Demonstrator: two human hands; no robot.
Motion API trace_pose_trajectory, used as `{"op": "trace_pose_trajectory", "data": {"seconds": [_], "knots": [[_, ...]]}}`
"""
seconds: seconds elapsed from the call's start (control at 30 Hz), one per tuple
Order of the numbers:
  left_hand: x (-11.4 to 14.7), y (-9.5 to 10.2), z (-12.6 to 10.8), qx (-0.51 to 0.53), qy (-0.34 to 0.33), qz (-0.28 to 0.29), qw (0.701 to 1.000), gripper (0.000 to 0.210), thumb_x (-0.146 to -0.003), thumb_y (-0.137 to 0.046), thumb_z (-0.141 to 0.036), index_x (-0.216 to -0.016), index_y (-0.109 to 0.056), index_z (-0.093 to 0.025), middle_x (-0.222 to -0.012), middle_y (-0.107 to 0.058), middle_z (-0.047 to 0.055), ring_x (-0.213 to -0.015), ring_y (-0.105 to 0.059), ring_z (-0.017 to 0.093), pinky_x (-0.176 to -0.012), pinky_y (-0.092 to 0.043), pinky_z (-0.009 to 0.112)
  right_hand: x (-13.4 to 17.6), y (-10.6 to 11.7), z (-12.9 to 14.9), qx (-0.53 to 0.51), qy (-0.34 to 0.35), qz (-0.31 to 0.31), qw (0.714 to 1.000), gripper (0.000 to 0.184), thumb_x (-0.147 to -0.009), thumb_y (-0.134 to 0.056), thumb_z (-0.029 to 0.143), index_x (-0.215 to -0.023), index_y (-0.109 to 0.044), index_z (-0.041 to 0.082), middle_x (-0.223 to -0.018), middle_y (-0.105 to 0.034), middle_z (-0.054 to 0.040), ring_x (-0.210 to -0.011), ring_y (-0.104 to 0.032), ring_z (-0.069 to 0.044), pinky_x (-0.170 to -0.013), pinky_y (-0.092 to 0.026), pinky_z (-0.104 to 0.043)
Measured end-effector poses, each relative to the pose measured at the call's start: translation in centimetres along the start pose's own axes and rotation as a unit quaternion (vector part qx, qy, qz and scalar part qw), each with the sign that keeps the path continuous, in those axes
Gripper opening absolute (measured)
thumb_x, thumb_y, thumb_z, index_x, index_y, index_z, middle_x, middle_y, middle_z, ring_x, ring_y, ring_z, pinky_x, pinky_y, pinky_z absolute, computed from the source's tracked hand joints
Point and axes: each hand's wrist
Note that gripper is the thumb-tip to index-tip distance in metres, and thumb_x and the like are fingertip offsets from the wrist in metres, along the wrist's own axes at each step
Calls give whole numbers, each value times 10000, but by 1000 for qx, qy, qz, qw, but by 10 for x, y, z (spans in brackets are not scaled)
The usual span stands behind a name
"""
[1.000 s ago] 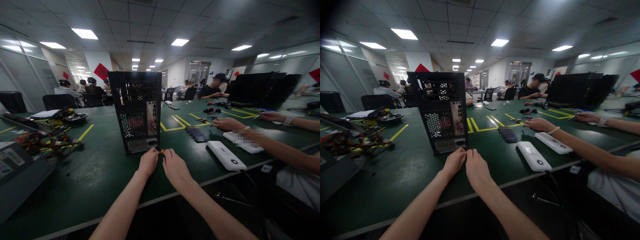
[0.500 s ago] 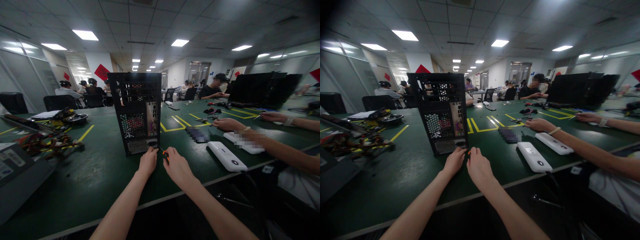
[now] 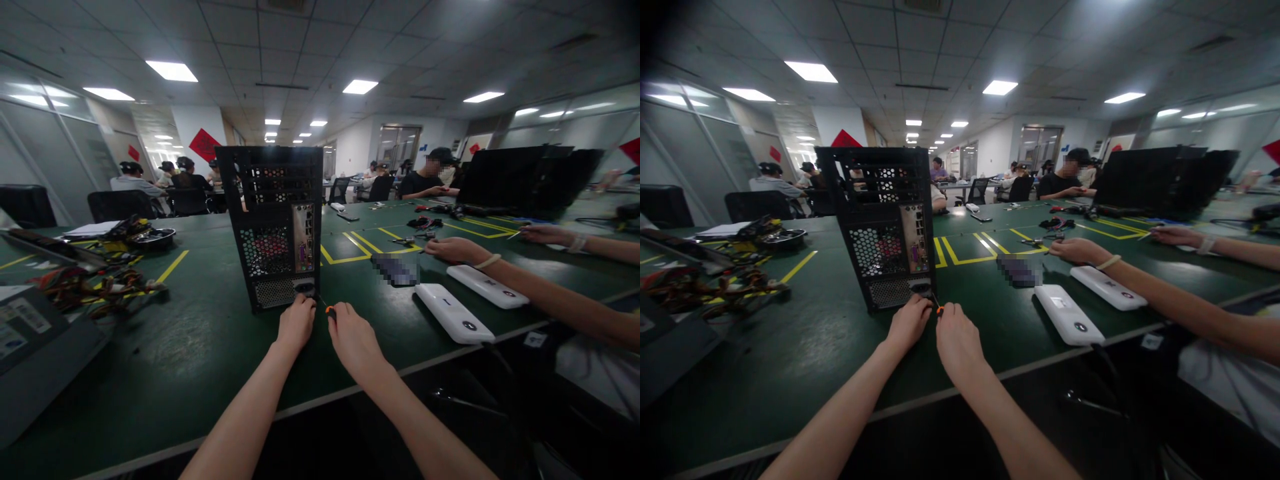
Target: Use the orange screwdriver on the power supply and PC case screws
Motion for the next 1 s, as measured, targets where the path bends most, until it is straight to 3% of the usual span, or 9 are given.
{"op": "trace_pose_trajectory", "data": {"seconds": [0.17, 0.33, 0.37, 0.5, 0.63, 0.7, 0.83, 0.9, 1.0], "knots": [[-12, -7, 12, 196, 50, -44, 978, 226, -761, -455, -191, -930, -600, -148, -928, -607, 80, -691, -556, 119, -639, -415, 238, 0, -3, 13, 20, -1, 3, 1000, 183, -782, -329, 43, -866, -455, 146, -918, -516, -111, -741, -578, -193, -522, -424, -262], [-19, -7, 16, 490, 150, 4, 859, 273, -741, -446, -158, -972, -581, -101, -857, -629, 69, -426, -425, 22, -408, -316, 165, -1, -13, 4, -201, -60, 8, 978, 60, -787, -424, 150, -845, -439, 150, -802, -546, -64, -617, -568, -142, -508, -408, -240], [-19, -7, 16, 528, 160, 2, 834, 267, -731, -452, -143, -958, -587, -99, -881, -627, 73, -424, -414, 12, -398, -300, 157, -2, -16, 0, -303, -85, 19, 949, 52, -782, -440, 172, -831, -434, 155, -744, -547, -35, -563, -550, -116, -480, -393, -218], [-18, -5, 15, 620, 199, 3, 759, 238, -704, -483, -106, -901, -616, -94, -863, -633, 77, -445, -407, 1, -414, -301, 143, -7, -23, -8, -630, -183, 91, 749, 84, -782, -431, 238, -794, -427, 155, -660, -542, -6, -434, -456, -55, -339, -262, -147], [-18, -5, 16, 665, 214, 10, 715, 224, -694, -490, -71, -868, -629, -91, -829, -635, 74, -468, -414, -1, -445, -324, 136, -9, -22, -11, -655, -189, 104, 724, 79, -781, -410, 214, -762, -441, 144, -689, -567, -41, -434, -428, -42, -335, -236, -140], [-18, -6, 17, 677, 209, 7, 705, 215, -690, -500, -65, -859, -631, -88, -812, -636, 72, -474, -417, 0, -448, -327, 132, -9, -20, -13, -623, -181, 97, 755, 49, -765, -447, 203, -766, -431, 156, -669, -567, -24, -418, -421, -48, -350, -252, -151], [-18, -6, 17, 684, 215, 6, 697, 202, -682, -529, -79, -854, -634, -91, -803, -638, 70, -480, -425, 2, -449, -336, 127, -9, -6, -10, -234, -66, 4, 970, 94, -737, -484, 128, -816, -458, 171, -711, -585, -34, -557, -536, -120, -494, -369, -221], [-17, -5, 18, 685, 216, 10, 696, 201, -682, -538, -87, -858, -634, -94, -813, -638, 68, -481, -430, 2, -456, -347, 126, -8, 2, 0, -46, -1, -4, 999, 148, -766, -415, 91, -875, -479, 167, -760, -598, -75, -611, -572, -169, -513, -388, -258], [-16, -6, 18, 690, 200, 17, 695, 183, -683, -541, -103, -841, -634, -95, -814, -638, 71, -515, -475, 23, -500, -392, 144, -5, 6, 21, 99, 76, -11, 992, 250, -781, -327, 36, -928, -501, 139, -803, -603, -131, -670, -589, -205, -501, -410, -267]]}}
Point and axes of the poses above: each hand's wrist, its own x-axis away from the middle knuckle, its own y-axis out of the back of the hand, z = x × y
